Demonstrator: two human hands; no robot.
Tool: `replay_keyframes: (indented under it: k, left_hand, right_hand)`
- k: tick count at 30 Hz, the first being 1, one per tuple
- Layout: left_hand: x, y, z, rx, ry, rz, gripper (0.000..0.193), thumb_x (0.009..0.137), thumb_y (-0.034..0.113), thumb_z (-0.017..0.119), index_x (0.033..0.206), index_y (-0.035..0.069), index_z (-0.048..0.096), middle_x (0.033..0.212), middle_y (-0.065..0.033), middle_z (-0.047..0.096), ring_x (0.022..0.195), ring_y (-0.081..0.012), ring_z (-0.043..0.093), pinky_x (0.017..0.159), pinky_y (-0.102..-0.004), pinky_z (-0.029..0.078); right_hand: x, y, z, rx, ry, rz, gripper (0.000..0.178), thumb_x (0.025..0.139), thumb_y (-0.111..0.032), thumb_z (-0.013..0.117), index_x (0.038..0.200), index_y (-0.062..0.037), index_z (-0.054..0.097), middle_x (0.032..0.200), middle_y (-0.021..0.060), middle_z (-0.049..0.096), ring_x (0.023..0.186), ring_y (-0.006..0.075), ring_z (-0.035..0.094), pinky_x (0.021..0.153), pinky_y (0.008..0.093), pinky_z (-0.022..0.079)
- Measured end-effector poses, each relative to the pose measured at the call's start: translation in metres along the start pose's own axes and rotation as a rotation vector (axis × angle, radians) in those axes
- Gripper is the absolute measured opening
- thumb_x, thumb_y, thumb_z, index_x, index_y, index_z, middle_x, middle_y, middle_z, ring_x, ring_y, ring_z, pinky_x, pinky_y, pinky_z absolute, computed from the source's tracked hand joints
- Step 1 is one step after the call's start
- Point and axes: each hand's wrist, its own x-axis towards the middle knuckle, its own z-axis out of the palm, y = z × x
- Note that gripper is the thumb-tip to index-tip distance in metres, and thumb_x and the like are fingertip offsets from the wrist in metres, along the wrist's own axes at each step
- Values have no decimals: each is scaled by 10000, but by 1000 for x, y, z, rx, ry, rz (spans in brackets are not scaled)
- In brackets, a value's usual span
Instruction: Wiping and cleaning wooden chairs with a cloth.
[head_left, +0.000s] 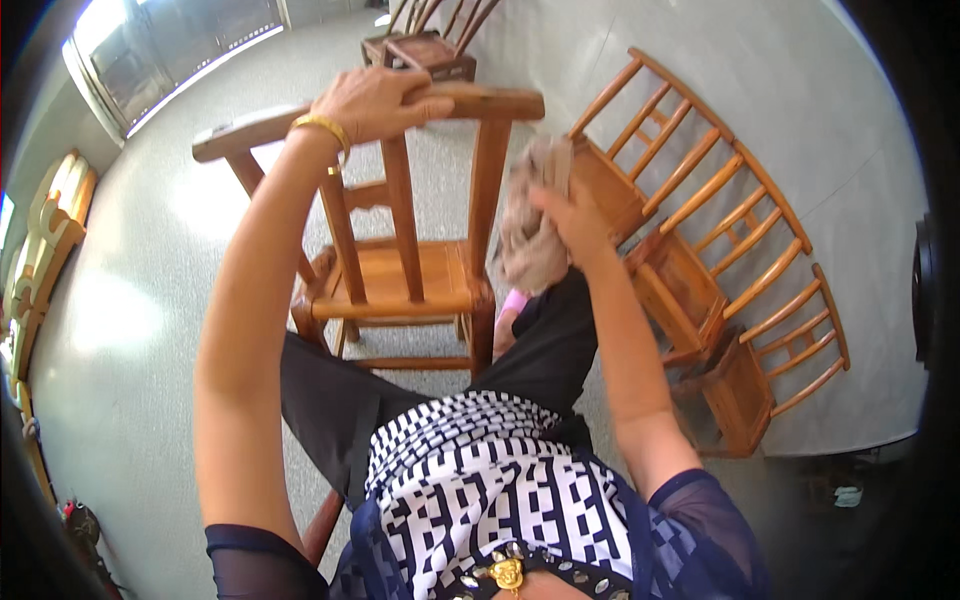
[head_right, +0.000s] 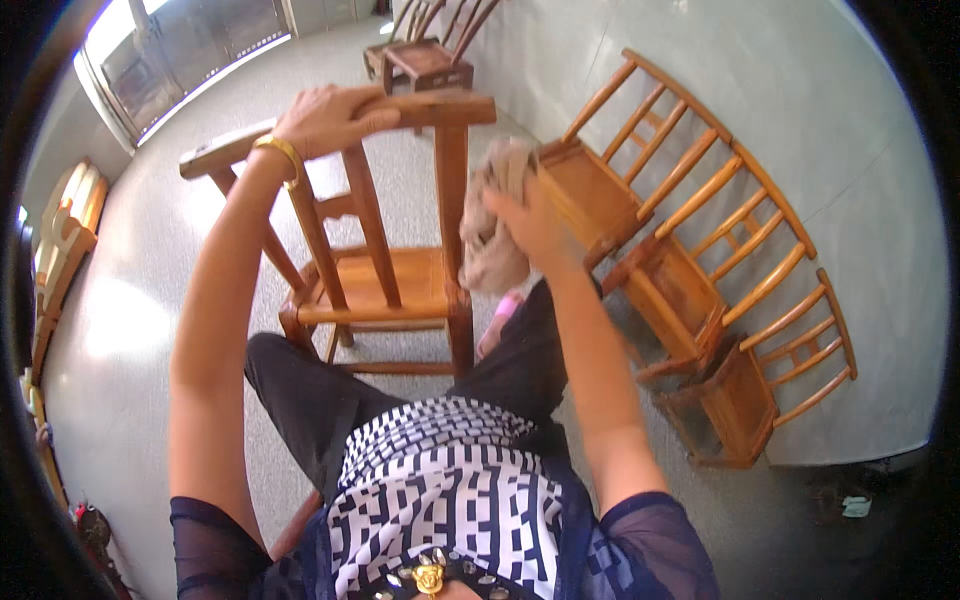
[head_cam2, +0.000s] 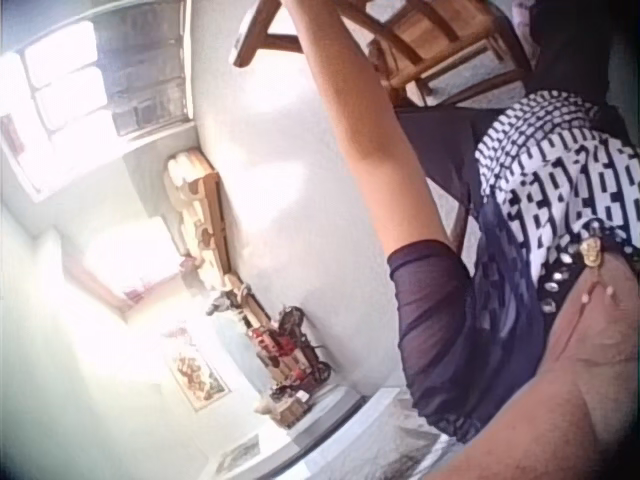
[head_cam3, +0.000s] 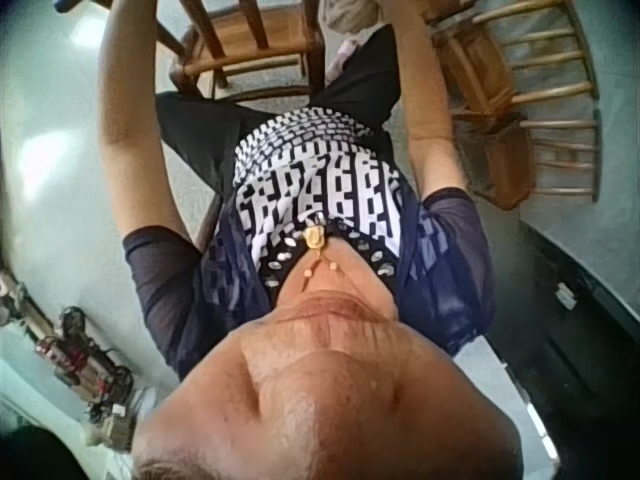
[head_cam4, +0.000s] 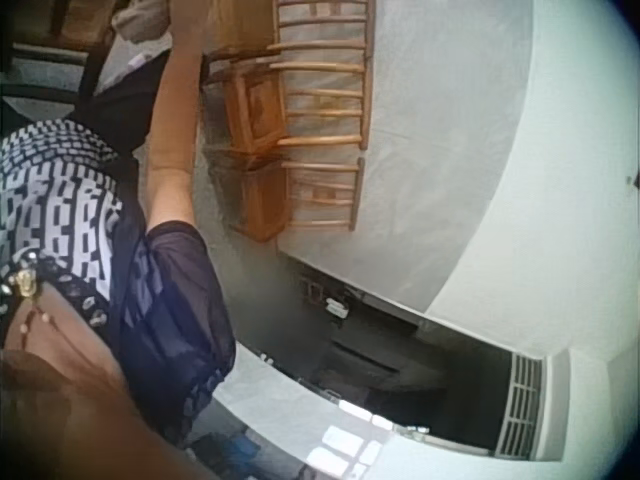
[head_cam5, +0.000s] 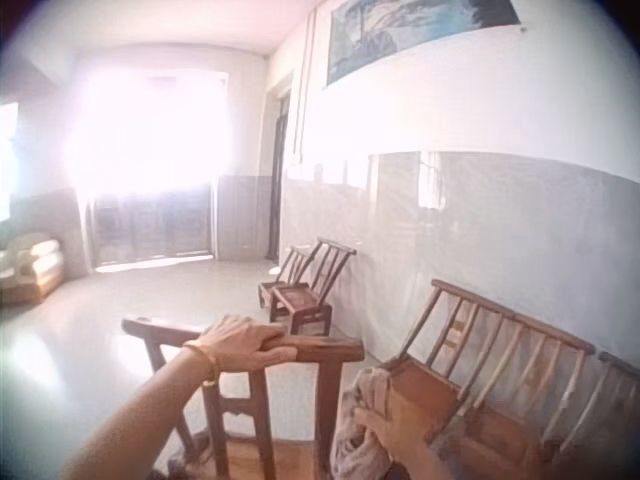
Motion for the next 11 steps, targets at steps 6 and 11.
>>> replay_keyframes:
  k: [6, 11]
  left_hand:
    - [3, -10, 16, -9, 122, 48, 606, 749, 720, 374, 931, 196, 616, 570, -21, 557, 572, -179, 579, 588, -360, 452]
    - [-15, 20, -25, -132, -61, 1, 549, 821, 560, 365, 927, 89, 627, 827, -215, 621, 792, -287, 611, 782, -389, 421]
  right_hand:
    - [31, -34, 20, -219, -91, 87, 379, 757, -190, 617, 1070, 5, 530, 937, 57, 578, 843, 129, 544, 728, 260, 439]
    - [22, 11, 13, -473, -100, 120, 387, 738, -192, 595, 1077, -13, 547, 1051, 139, 568, 940, 225, 542, 822, 300, 408]
